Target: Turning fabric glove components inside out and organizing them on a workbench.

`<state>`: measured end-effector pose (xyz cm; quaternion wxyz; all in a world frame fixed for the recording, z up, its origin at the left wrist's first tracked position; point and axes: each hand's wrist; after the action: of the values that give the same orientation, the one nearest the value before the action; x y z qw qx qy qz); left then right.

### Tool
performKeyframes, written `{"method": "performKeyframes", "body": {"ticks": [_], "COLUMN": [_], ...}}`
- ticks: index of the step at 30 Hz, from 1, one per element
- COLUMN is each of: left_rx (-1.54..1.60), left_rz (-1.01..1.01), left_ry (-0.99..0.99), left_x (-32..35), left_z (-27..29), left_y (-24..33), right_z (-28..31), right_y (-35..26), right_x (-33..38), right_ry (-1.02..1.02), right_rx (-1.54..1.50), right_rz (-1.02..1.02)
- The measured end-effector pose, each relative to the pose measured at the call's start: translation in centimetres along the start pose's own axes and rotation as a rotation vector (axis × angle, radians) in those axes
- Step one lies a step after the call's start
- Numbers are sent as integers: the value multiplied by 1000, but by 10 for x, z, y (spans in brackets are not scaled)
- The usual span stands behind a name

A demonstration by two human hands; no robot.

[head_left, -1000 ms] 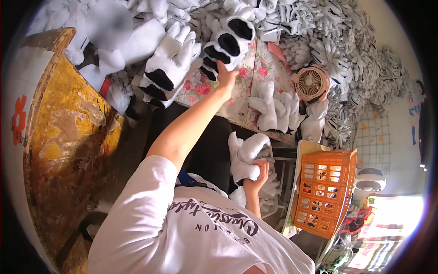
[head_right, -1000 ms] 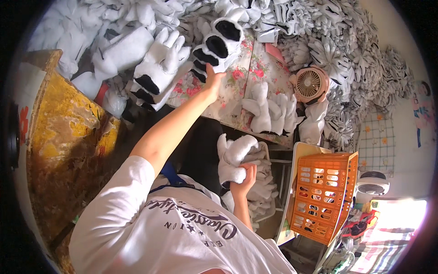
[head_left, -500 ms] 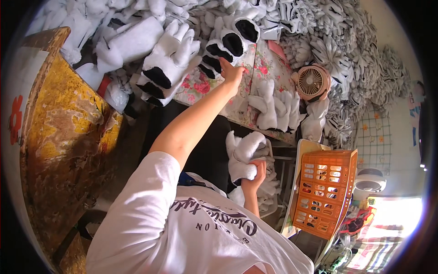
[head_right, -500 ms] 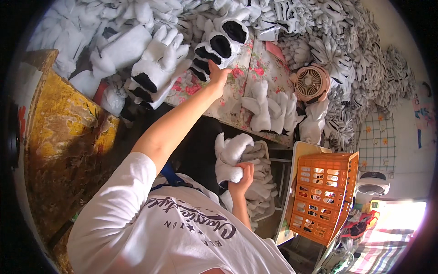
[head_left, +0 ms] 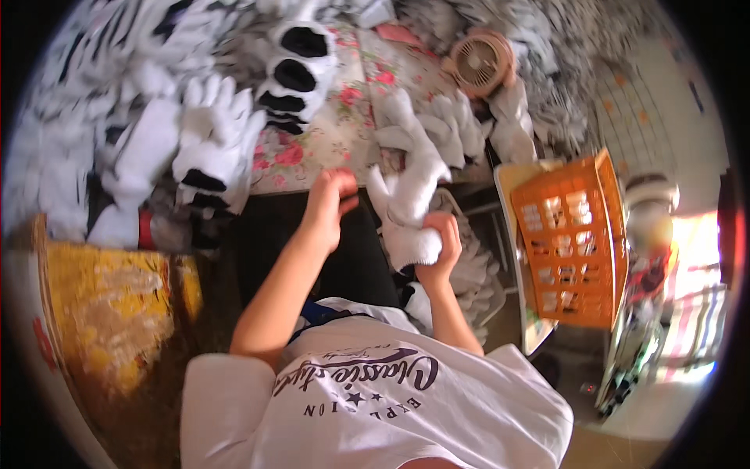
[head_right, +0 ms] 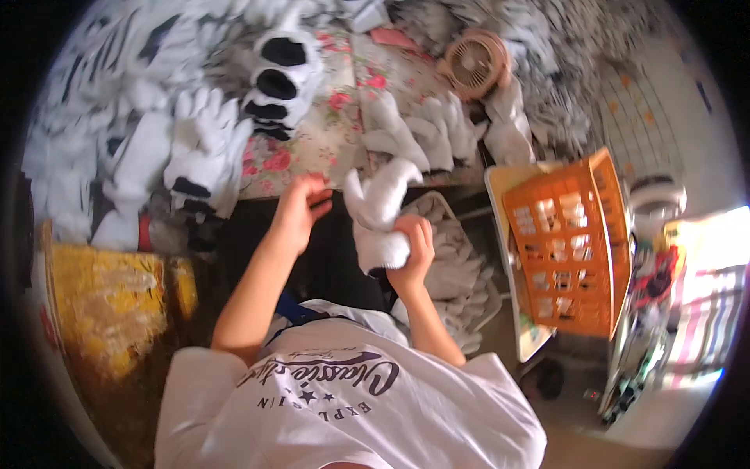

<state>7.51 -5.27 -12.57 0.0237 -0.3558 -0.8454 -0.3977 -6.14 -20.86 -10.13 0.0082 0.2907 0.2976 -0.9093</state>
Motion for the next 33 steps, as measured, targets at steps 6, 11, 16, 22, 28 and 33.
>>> {"method": "performKeyframes", "body": {"ticks": [6,11,16,22,28,33], "left_rx": [-1097,-918,-916,-506,-225,224], "left_rz": [-898,-1205,-1128,-500,-8,315], "left_ry": [-270,-1,-136,-302,-497,-561], "left_x": [88,79,87,119,119,90], "left_z": [-40,-58,-75,-75,-57,-28], "left_y": [-25,-24,4,12,61,52], "right_z": [3,5,8,26,32,26], "right_y": [-42,-51,-52,-53,-42,-47], "right_x": [-33,-47,-51,-71,-40,-29], "right_ry": [24,82,212,90,-492,-642], "right_rx": [-240,-279,-242,-380,-1174,-1779], "right_rz": [178,337,231,165,-210,-390]}}
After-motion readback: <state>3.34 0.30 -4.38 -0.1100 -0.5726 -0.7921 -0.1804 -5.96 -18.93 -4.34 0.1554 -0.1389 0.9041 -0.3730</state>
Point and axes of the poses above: each hand's wrist, its own x-axis away from the middle knuckle, its own z-axis out of the back of the hand, y = z × x, and after that the axes turned 11 degrees about -y, right-handed
